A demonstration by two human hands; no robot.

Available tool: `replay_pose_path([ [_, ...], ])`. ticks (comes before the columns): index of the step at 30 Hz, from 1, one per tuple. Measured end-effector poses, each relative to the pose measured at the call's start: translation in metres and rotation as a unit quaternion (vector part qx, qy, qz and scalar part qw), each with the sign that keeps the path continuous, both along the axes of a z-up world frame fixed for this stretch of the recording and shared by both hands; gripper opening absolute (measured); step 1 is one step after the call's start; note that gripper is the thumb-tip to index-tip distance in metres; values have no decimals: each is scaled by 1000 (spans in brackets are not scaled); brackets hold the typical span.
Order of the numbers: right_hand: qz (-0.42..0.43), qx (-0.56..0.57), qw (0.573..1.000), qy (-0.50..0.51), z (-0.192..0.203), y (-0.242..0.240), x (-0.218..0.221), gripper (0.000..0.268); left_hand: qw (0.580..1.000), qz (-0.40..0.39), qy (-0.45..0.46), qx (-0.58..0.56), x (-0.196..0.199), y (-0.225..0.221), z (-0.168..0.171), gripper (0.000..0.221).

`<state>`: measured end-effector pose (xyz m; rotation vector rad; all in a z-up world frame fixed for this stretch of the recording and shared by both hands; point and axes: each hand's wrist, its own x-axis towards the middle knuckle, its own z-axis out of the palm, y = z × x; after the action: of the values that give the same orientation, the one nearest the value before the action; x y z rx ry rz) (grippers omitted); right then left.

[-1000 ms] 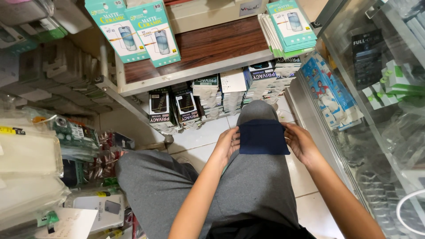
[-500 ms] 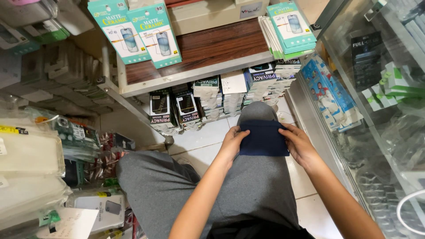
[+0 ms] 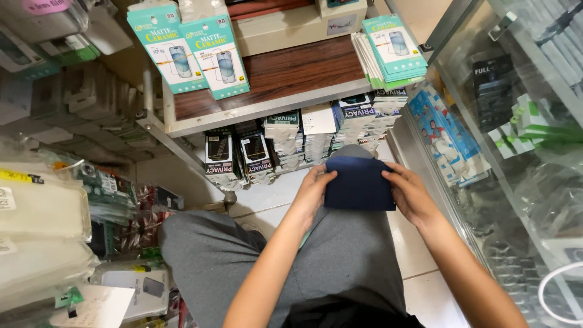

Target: Sorting and inspecting mobile phone screen protectors and cases on a low shelf.

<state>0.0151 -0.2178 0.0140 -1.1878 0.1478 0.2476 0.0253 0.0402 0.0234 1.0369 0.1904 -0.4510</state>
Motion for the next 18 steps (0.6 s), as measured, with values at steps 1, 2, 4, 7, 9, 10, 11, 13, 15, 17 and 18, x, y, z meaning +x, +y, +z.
replay_pose_path([
  [1, 1, -1, 1000, -2, 8, 1, 1, 37, 1000, 1, -2, -1, 0, 2, 2, 54],
  [2, 11, 2, 1000, -8, 15, 2, 2, 37, 1000, 2, -22, 6, 1, 4, 4, 56],
  [4, 22, 4, 1000, -14, 36, 9, 1, 36, 999, 4, -43, 13, -1, 8, 19, 58],
  [7, 14, -2, 1000, -26, 66, 20, 0, 36, 1000, 0, -22, -1, -5, 13, 47, 62],
  [9, 15, 2, 999, -46, 75, 23, 1, 37, 998, -6, -42, 34, -7, 15, 55, 66],
  [10, 15, 1, 999, -48, 74, 23, 3, 37, 998, -6, -44, 34, -8, 16, 55, 66],
  [11, 9, -3, 999, -44, 73, 22, 5, 37, 998, -7, -50, 47, -9, 17, 55, 65],
  [13, 4, -8, 999, -42, 69, 22, 9, 38, 997, -9, -58, 59, -12, 20, 58, 65],
  [15, 4, -10, 999, -46, 62, 22, 15, 39, 998, -3, -65, -5, -16, 23, 65, 60],
  [17, 19, -6, 998, -51, 62, 30, 20, 39, 997, 33, -63, -41, -19, 25, 54, 59],
  [18, 33, -1, 998, -55, 62, 35, 23, 38, 993, 67, -59, -76, -21, 28, 49, 59],
])
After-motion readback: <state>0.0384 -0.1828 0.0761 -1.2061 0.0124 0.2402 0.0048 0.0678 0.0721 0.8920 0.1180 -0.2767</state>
